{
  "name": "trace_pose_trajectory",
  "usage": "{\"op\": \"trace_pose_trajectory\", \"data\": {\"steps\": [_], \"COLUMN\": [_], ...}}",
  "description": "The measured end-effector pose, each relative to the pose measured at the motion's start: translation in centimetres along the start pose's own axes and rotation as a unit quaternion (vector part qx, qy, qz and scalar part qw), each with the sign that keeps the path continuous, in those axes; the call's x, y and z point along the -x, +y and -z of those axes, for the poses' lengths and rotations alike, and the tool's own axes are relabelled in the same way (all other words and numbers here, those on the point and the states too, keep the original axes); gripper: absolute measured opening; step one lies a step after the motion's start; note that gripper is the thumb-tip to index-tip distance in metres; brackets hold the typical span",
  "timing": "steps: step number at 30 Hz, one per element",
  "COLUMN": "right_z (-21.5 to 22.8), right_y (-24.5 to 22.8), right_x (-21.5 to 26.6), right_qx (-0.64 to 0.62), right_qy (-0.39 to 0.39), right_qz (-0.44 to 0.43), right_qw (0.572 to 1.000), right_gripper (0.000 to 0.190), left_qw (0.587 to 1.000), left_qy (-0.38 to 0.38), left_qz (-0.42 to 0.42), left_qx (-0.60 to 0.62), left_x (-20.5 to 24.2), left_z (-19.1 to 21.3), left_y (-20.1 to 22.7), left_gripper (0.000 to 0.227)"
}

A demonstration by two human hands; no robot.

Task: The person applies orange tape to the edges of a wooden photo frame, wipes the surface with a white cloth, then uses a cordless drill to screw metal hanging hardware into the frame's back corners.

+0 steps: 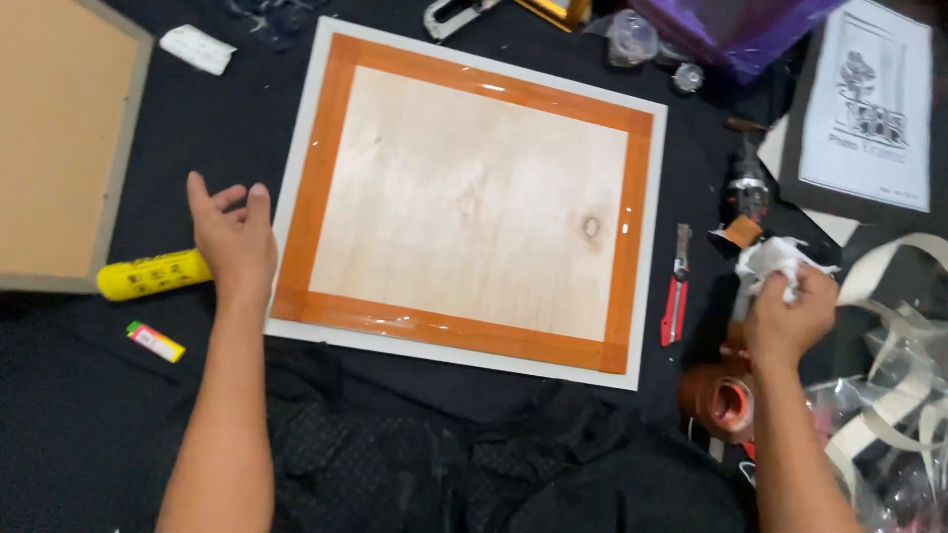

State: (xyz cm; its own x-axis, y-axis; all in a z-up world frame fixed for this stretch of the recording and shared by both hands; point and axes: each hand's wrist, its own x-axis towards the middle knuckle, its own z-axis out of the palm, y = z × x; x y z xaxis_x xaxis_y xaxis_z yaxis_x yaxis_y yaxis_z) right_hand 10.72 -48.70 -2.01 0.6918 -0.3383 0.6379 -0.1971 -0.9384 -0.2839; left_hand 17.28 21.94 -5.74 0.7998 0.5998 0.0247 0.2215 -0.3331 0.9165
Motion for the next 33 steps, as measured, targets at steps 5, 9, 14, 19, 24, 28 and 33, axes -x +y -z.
{"op": "trace_pose_trajectory", "data": {"steps": [5, 9, 14, 19, 24, 28, 33], "right_z": [-2.9, -5.3, -6.1, -8.0, -4.9, -9.1, -7.5], "right_y": [-24.2, -40.1, -50.1, -51.4, -51.4, -50.8, -50.4], "right_x": [6.1, 14.0, 23.3, 21.8, 21.8, 19.6, 20.0], "right_qx": [-0.306, -0.432, -0.221, -0.12, -0.134, -0.132, -0.17], "right_qy": [-0.192, -0.273, -0.406, -0.419, -0.446, -0.418, -0.476], "right_qz": [0.017, 0.105, 0.495, 0.481, 0.521, 0.509, 0.579], "right_qw": [0.933, 0.853, 0.736, 0.761, 0.715, 0.741, 0.64], "right_gripper": [0.021, 0.033, 0.056, 0.066, 0.071, 0.062, 0.062], "left_qw": [0.986, 0.977, 0.989, 0.979, 0.972, 0.969, 0.969], "left_qy": [0.11, 0.113, 0.083, 0.038, 0.057, 0.01, -0.008], "left_qz": [0.021, 0.065, 0.036, 0.129, 0.142, 0.168, 0.168], "left_qx": [0.123, 0.166, 0.116, 0.155, 0.18, 0.182, 0.179], "left_x": [-2.8, -1.4, -2.1, -2.5, -3.9, -4.0, -4.5], "left_z": [-0.1, 2.7, 4.4, 5.9, 5.9, 5.7, 6.5], "left_y": [-2.9, 2.2, 4.0, 6.9, 6.7, 7.0, 7.1], "left_gripper": [0.063, 0.05, 0.064, 0.078, 0.085, 0.082, 0.086]}}
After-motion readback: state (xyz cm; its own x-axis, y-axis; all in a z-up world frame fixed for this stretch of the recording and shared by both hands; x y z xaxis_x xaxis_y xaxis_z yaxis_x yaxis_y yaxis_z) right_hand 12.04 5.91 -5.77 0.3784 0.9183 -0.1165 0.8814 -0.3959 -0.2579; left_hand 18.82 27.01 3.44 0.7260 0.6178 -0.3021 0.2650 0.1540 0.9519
